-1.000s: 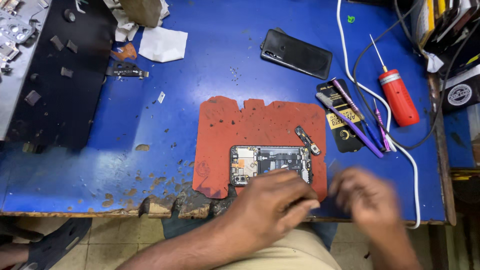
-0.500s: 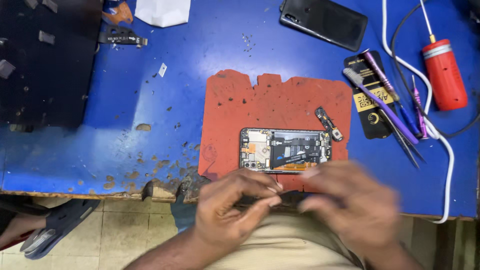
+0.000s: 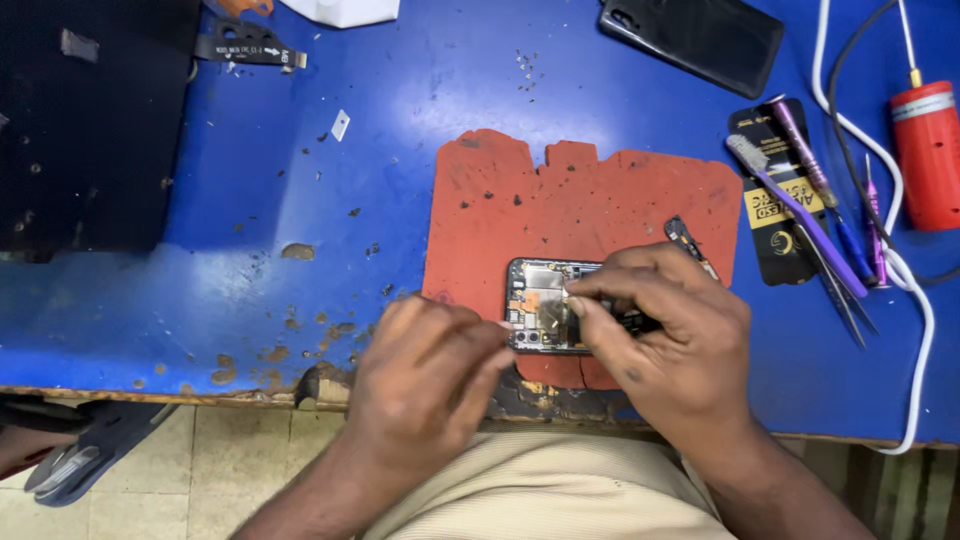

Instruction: The person pries open the back of a smartphone on a red mat using a red-handled pry tool, then works on the exposed internals, lifting a small component with tweezers and manipulating parts inside the phone by hand. The phone remains open on the mat as the work continues.

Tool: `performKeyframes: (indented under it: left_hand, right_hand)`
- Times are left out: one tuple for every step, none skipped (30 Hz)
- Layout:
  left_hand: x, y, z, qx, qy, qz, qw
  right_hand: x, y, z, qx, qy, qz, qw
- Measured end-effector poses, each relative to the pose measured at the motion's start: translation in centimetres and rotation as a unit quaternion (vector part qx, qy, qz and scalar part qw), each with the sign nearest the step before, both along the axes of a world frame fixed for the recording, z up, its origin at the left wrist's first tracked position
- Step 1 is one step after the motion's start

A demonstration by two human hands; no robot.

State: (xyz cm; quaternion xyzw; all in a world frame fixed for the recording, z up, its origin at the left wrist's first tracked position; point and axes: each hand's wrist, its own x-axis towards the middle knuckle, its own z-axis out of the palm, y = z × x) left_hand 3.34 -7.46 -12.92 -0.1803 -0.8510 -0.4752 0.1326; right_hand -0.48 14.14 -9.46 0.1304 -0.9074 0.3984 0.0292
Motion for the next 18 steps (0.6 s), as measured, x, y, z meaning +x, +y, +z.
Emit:
performKeyframes:
  left_hand:
    - [-0.1, -0.1, -0.1, -0.019, 0.011, -0.021, 1.0]
    - [-0.2, -0.1, -0.2, -0.038, 0.022, -0.041, 0.998]
    - [-0.1, -0.1, -0.2, -0.052, 0.019, -0.048, 0.997]
    - [0.0, -0.1, -0.2, -0.065, 0.015, -0.055, 0.996]
    - [-0.1, -0.2, -0.3, -0.078, 0.013, -0.063, 0.995]
    - [-0.1, -0.3, -0.3, -0.087, 0.013, -0.068, 0.994]
    - [-0.2, -0.3, -0.4, -0.095, 0.013, -0.073, 0.993]
    - [-0.2, -0.4, -0.5, -0.103, 0.012, -0.078, 0.992]
    - [-0.3, -0.4, -0.5, -0.107, 0.008, -0.084, 0.991]
    - [-0.3, -0.4, -0.5, -0.11, 0.003, -0.089, 0.99]
    - [-0.3, -0.5, -0.5, -0.114, -0.002, -0.096, 0.989]
    - [-0.4, -0.6, -0.6, -0.115, 0.0, -0.1, 0.988]
    - [-0.4, -0.7, -0.6, -0.115, 0.002, -0.104, 0.988]
    - [-0.5, -0.8, -0.7, -0.116, 0.005, -0.107, 0.987]
    - [-0.5, -0.8, -0.7, -0.115, 0.003, -0.11, 0.987]
    - [-0.6, -0.8, -0.8, -0.114, 0.0, -0.112, 0.987]
    - [-0.6, -0.9, -0.8, -0.114, -0.004, -0.113, 0.987]
    - [-0.6, -0.9, -0.8, -0.113, -0.006, -0.116, 0.987]
  right_hand:
    - [-0.3, -0.5, 0.0, 0.006, -0.006, -0.002, 1.0]
    - [-0.6, -0.9, -0.1, 0.013, -0.013, -0.004, 1.0]
    - [-0.9, -1.3, -0.1, 0.015, -0.016, 0.0, 1.0]
    - [-1.1, -1.6, -0.2, 0.018, -0.02, 0.004, 1.0]
    - [-1.3, -2.0, -0.2, 0.021, -0.022, 0.007, 1.0]
    - [-1.5, -2.2, -0.3, 0.026, -0.014, 0.009, 1.0]
    - [-1.6, -2.5, -0.3, 0.032, -0.007, 0.011, 0.999]
    - [-1.6, -2.6, -0.4, 0.038, -0.001, 0.013, 0.999]
    - [-1.6, -2.8, -0.5, 0.047, 0.008, 0.009, 0.999]
    - [-1.6, -3.0, -0.7, 0.056, 0.016, 0.006, 0.998]
    - [-1.5, -3.2, -0.8, 0.065, 0.023, 0.003, 0.998]
    - [-1.5, -3.2, -0.9, 0.067, 0.024, 0.007, 0.997]
    - [-1.5, -3.2, -0.9, 0.069, 0.026, 0.011, 0.997]
    - [-1.5, -3.2, -1.0, 0.071, 0.028, 0.016, 0.997]
    - [-1.5, -3.1, -1.1, 0.067, 0.025, 0.016, 0.997]
    - [-1.6, -3.1, -1.1, 0.063, 0.023, 0.017, 0.998]
    - [-1.6, -3.1, -1.2, 0.058, 0.019, 0.018, 0.998]
    - [-1.7, -3.0, -1.2, 0.058, 0.016, 0.025, 0.998]
